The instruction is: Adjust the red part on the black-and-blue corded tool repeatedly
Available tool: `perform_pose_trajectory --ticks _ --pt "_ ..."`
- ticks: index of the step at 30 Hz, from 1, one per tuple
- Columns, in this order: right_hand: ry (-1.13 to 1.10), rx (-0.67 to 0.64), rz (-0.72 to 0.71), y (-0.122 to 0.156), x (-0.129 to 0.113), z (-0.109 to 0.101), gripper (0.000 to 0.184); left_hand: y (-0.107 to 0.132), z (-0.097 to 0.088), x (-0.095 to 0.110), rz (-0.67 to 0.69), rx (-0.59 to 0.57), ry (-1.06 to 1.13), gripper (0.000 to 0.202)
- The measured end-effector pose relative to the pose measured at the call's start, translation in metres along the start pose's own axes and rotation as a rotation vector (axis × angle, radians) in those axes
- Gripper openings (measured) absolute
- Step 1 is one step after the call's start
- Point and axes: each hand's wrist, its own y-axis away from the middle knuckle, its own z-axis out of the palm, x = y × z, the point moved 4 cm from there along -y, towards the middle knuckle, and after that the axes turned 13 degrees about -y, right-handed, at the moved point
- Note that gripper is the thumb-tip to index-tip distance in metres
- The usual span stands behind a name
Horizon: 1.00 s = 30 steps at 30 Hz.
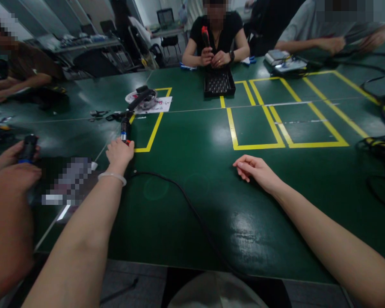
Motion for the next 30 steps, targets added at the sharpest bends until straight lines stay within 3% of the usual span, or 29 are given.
perform_pose_trajectory --ticks 5,9,16,22,27,30 --pt "0.023 -0.001 -0.001 -0.001 0.0 0.001 0.032 0.002 -0.006 0.009 -0.005 -0.002 0.026 0.057" --pt "0.03 -0.007 -0.007 -0.001 0.001 0.0 0.032 0.018 -0.012 0.025 0.001 0.0 0.019 0.053" --pt "0.043 0.004 -0.012 -0.001 0.001 0.001 0.033 0.095 -0.041 0.067 0.221 -0.015 -0.001 0.047" --pt "0.142 0.027 -0.098 0.001 -0.004 0.005 0.037 0.167 -0.071 0.117 0.431 0.067 0.024 0.049" --pt "0.305 -0.11 -0.204 0.007 -0.003 0.026 0.024 0.202 -0.088 0.153 0.561 0.122 0.043 0.054" --pt "0.415 -0.197 -0.271 0.009 0.001 0.038 0.031 0.217 -0.093 0.168 0.613 0.116 0.075 0.056"
